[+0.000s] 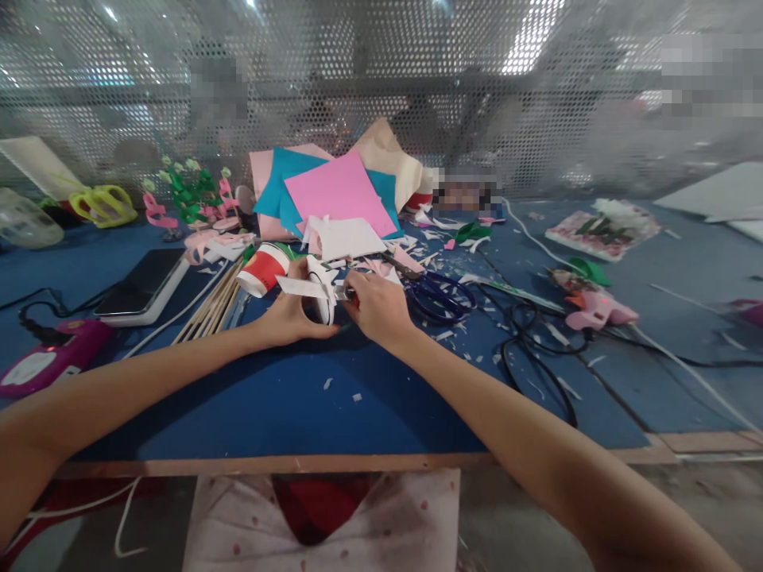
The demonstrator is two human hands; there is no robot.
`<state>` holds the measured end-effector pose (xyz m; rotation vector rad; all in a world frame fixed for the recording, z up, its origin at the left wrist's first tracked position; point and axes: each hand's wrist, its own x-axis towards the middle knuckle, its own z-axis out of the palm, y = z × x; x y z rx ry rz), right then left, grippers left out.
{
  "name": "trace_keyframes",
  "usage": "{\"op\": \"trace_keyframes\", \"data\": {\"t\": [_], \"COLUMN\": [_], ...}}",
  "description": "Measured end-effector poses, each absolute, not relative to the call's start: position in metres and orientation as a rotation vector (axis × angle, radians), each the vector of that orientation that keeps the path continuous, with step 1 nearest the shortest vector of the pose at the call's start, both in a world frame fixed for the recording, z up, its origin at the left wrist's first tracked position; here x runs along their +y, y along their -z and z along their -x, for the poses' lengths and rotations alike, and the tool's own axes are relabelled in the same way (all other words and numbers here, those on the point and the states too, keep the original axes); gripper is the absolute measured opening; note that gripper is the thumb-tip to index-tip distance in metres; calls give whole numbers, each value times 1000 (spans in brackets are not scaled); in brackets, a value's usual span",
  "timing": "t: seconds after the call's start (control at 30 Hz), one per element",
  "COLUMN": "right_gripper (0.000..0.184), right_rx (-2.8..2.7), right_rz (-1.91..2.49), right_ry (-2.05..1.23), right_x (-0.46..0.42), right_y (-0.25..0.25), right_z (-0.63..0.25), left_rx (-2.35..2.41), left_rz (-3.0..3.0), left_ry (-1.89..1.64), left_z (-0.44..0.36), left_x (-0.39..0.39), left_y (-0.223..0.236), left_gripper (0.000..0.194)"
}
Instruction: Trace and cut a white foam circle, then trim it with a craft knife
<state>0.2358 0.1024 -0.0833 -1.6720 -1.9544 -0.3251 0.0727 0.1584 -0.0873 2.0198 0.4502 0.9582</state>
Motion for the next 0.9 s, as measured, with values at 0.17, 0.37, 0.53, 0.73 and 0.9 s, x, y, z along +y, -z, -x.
{"op": "trace_keyframes", "data": {"t": [0.17,0.37,0.53,0.73,0.9], "right_gripper": [16,12,13,13,15], "right_rx": [-1964,-1939,-1970,-1991,-2009], "right_rz": [1672,1769,1734,1749,1745], "right_ry": [293,274,307,299,250], "right_x": [103,107,106,100,94], "right_y": [81,81,83,80,76], "right_z": [-235,-239,-242,-238,-232], "left_rx": [436,372,377,389,441], "left_rz": [-1971,-1858,-1943,-2115,-2287], "left_ry": [-959,-978,-963,-956,-844], "left_z": [-71,-72,-72,-70,-69], "left_x": [159,165,164,160,156], "left_y": [88,89,88,87,86], "left_gripper": [89,80,82,83,87]}}
